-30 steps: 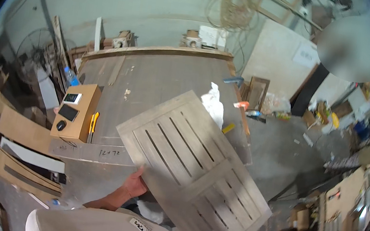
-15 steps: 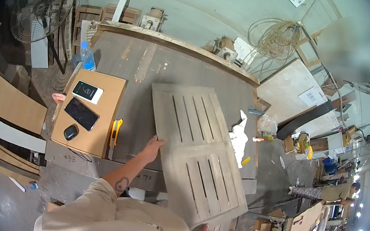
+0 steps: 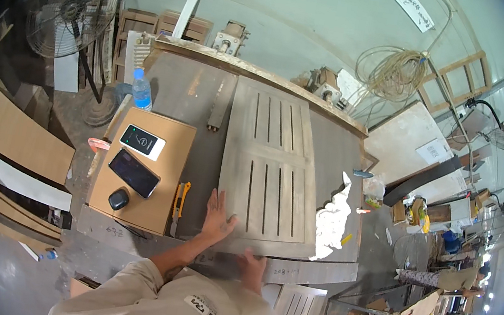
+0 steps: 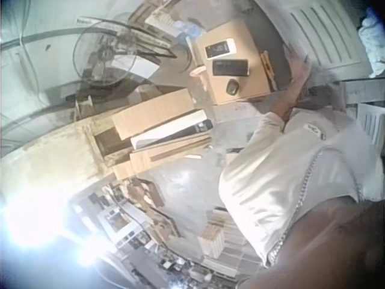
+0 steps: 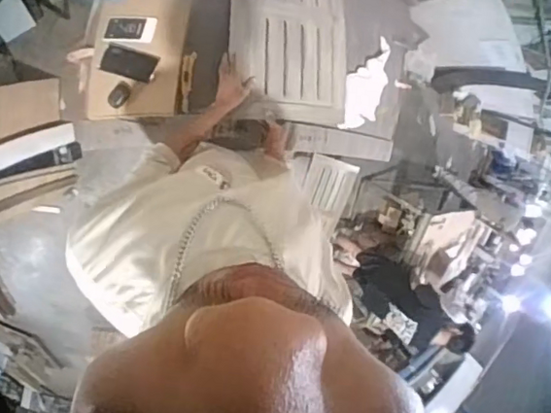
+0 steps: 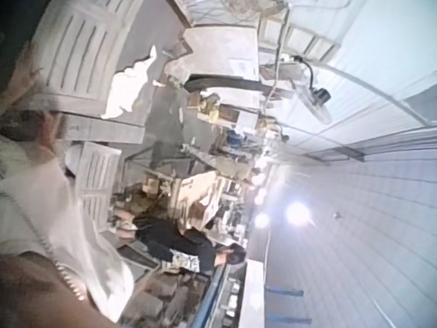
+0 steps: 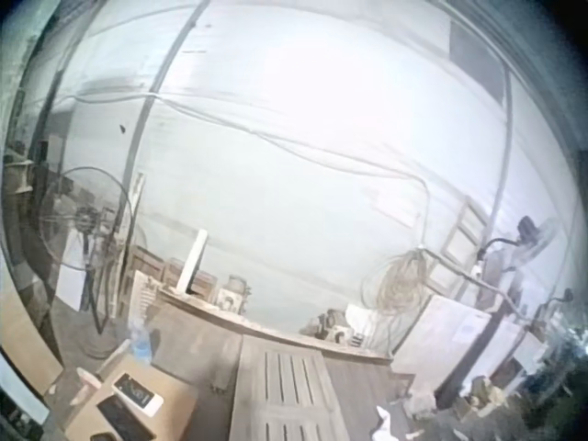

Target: The person picks up a louvered wood panel from a work table, turns it over, places it onto a stack on the floor, and repeats the action with several other panels.

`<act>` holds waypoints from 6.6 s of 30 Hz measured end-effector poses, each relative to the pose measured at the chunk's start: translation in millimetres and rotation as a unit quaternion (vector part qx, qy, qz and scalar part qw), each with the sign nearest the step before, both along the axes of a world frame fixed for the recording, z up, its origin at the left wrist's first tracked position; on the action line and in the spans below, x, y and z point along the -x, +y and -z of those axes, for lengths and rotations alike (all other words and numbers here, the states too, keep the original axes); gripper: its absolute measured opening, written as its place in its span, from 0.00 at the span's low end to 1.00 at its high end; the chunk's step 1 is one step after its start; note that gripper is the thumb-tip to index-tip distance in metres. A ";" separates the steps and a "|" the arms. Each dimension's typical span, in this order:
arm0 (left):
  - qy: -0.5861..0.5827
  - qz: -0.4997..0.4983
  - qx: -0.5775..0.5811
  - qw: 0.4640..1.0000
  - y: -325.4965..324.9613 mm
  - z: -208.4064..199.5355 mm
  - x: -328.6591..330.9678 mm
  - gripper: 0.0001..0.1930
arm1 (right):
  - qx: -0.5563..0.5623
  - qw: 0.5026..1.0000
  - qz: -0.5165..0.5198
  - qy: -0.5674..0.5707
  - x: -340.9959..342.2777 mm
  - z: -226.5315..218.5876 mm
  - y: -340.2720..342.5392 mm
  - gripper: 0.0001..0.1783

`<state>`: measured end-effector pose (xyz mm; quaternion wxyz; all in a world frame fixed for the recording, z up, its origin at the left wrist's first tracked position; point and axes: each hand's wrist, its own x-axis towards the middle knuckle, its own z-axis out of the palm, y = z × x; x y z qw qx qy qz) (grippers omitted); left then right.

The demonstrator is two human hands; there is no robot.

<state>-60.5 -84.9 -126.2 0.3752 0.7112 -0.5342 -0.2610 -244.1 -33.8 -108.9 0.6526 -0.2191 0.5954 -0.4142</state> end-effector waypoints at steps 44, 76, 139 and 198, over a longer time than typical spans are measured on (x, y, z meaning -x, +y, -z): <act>-0.188 0.059 -0.008 0.980 13.8 50.9 -46.0 0.27 | 0.228 0.758 -0.205 0.576 106.0 47.9 -115.0 0.35; -0.294 -0.175 -0.084 0.936 -268.6 56.7 -136.5 0.44 | 0.329 0.630 -0.239 0.662 -16.0 66.2 -430.3 0.37; -0.308 -0.189 -0.064 0.930 -274.5 60.2 -133.7 0.44 | 0.268 0.615 -0.202 0.713 -26.7 66.5 -436.9 0.34; 0.091 0.034 0.035 0.995 33.2 -276.8 -66.7 0.24 | 0.051 0.948 -0.195 0.247 57.9 -24.1 34.2 0.27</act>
